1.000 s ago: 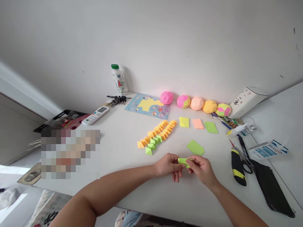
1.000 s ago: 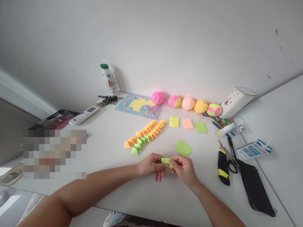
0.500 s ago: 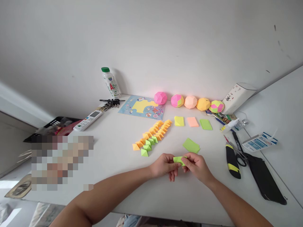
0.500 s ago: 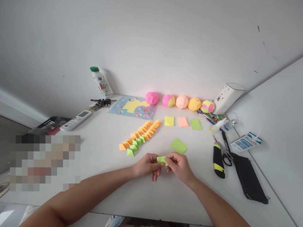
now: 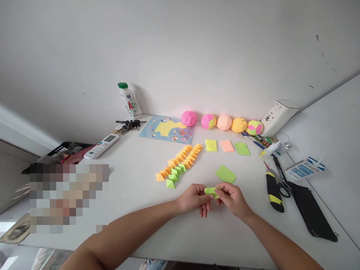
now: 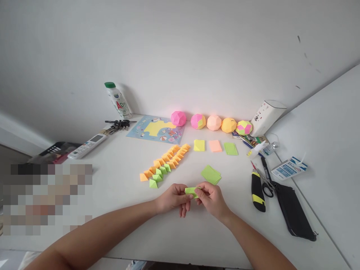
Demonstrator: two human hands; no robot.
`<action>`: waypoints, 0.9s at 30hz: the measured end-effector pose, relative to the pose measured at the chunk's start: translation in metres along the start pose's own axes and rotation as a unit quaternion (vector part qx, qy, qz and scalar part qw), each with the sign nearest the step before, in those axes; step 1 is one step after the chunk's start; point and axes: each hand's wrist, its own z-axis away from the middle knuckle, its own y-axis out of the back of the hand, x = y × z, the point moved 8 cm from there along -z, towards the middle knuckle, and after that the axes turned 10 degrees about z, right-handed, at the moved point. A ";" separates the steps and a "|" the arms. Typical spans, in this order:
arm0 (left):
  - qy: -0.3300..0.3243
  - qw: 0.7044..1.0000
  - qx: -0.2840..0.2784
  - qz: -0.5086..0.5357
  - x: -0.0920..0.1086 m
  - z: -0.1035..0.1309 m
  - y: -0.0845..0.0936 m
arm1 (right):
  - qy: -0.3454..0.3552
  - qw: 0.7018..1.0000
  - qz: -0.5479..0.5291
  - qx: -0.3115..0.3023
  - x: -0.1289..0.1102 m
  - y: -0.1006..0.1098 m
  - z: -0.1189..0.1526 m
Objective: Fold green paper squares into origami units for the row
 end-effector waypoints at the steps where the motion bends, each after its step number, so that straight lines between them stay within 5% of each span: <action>1: 0.000 1.000 0.000 0.002 0.000 0.000 0.000 | 0.002 1.000 0.002 0.000 0.000 0.000 0.000; 27: -0.034 0.999 -0.019 -0.014 0.000 0.003 -0.003 | 0.029 0.999 0.011 0.010 -0.009 0.001 0.001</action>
